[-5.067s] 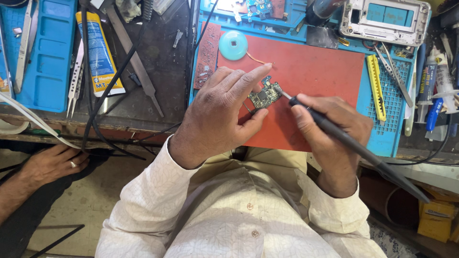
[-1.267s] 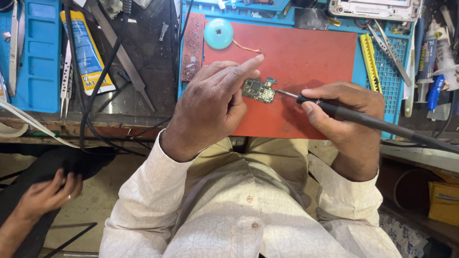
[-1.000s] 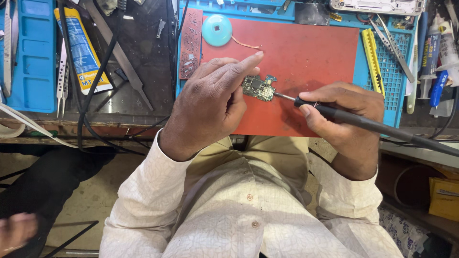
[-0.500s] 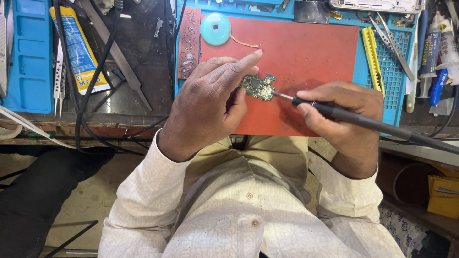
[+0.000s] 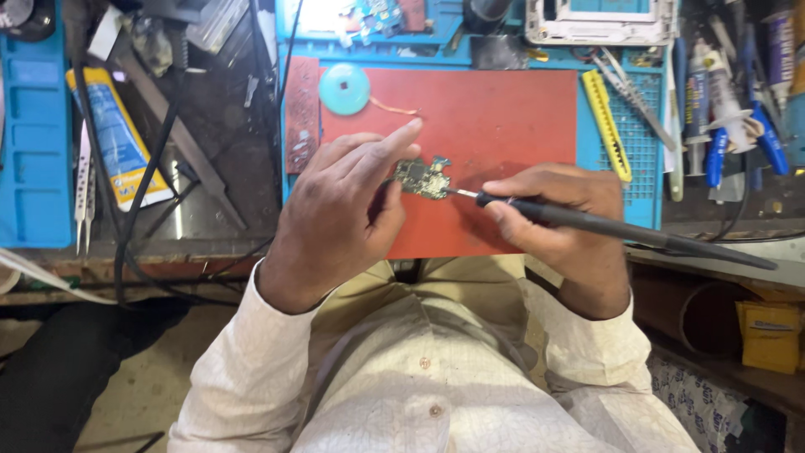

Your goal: The person applies flux to a small circuit board using a syringe, then uses a soldering iron to reflow solder on multiple points. The board is held in the left hand while the right hand manipulates the tools. The person works on a red mat on a cluttered electronics repair bench.

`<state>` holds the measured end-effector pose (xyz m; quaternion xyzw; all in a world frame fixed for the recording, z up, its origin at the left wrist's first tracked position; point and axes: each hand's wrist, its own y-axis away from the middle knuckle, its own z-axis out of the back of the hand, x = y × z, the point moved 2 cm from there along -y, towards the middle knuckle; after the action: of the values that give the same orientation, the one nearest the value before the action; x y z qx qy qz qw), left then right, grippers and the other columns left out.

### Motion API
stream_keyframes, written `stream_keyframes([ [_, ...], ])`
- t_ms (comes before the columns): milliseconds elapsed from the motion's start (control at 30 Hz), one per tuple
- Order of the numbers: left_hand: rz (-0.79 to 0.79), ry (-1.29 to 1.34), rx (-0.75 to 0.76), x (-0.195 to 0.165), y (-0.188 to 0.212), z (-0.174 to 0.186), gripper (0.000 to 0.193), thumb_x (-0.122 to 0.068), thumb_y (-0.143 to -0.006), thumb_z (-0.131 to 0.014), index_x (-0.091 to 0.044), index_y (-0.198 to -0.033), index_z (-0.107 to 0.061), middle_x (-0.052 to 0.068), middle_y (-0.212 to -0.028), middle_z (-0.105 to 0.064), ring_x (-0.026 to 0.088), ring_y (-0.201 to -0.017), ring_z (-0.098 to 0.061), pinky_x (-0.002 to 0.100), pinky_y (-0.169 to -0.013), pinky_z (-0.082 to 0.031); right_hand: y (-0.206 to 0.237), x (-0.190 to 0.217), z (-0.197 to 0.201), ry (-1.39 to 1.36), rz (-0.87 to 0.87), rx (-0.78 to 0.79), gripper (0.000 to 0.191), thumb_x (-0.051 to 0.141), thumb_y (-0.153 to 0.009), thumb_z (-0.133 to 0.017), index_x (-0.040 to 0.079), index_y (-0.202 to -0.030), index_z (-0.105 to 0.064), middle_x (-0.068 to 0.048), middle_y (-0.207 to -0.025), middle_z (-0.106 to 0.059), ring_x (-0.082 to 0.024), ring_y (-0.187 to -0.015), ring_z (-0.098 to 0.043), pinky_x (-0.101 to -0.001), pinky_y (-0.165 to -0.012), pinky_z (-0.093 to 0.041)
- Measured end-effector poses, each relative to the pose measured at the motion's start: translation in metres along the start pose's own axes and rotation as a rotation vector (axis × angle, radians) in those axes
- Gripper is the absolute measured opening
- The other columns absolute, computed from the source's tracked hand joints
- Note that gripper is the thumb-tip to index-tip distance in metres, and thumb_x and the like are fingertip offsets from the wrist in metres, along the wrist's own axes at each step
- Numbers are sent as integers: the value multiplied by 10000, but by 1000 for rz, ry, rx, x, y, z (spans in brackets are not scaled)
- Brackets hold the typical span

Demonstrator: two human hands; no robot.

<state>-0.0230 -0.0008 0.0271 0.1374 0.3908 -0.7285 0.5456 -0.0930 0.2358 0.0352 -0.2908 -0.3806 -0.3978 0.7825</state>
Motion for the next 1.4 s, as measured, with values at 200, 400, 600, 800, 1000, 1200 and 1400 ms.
stream_keyframes([
  [200, 4, -8, -7, -4, -2, -1, 594, 12, -905, -657, -33, -1480, -514, 76, -1211, -727, 287, -1175, -642, 425, -1030, -498, -1, 1, 1, 15, 54, -6, 183, 67, -833, -807, 41, -1012, -782, -64, -850, -746, -112, -684, -670, -242, -608, -486],
  [400, 19, -11, -7, -5, -3, -4, 592, 27, -867, -678, -32, -1443, -554, 76, -1201, -726, 280, -1131, -660, 427, -996, -513, 2, -3, 3, -37, 7, -10, 178, 71, -831, -808, 43, -1005, -786, -58, -848, -758, -119, -705, -681, -249, -630, -499],
  [600, 24, -2, -7, -8, -7, -5, 585, 33, -861, -683, -29, -1432, -570, 78, -1182, -726, 276, -1094, -664, 425, -977, -522, 1, -2, 3, -41, 40, -14, 181, 73, -847, -803, 45, -1024, -780, -64, -901, -765, -126, -778, -712, -247, -691, -534],
  [800, 23, -1, -15, -6, -6, -4, 581, 18, -866, -676, -26, -1434, -559, 79, -1186, -730, 287, -1134, -658, 434, -989, -514, -1, 1, 3, -28, 40, -14, 181, 67, -836, -801, 44, -1015, -782, -70, -879, -764, -132, -737, -699, -240, -658, -515],
  [1000, 9, 19, -45, 0, 0, 0, 499, -8, -940, -677, -42, -1426, -571, 129, -1224, -689, 324, -1167, -647, 433, -1025, -522, 3, -3, 0, -119, -17, -19, 173, 35, -869, -771, 22, -1041, -769, -71, -890, -763, -116, -745, -705, -230, -650, -510],
  [1200, -17, 127, -279, 0, 14, 22, 388, -63, -1029, -694, -103, -1394, -567, 115, -1287, -661, 296, -1195, -647, 388, -1059, -528, 14, 4, -5, -325, -63, -126, 136, 9, -965, -782, -33, -1086, -739, -97, -951, -751, -110, -814, -694, -219, -787, -527],
  [1400, 109, -26, -349, 12, 52, 59, 430, -54, -1022, -684, -94, -1424, -539, 89, -1275, -683, 297, -1171, -653, 382, -1039, -522, 24, 28, -33, -344, -97, -178, 208, 27, -995, -768, -26, -1194, -735, -113, -1037, -755, -108, -840, -687, -223, -784, -543],
])
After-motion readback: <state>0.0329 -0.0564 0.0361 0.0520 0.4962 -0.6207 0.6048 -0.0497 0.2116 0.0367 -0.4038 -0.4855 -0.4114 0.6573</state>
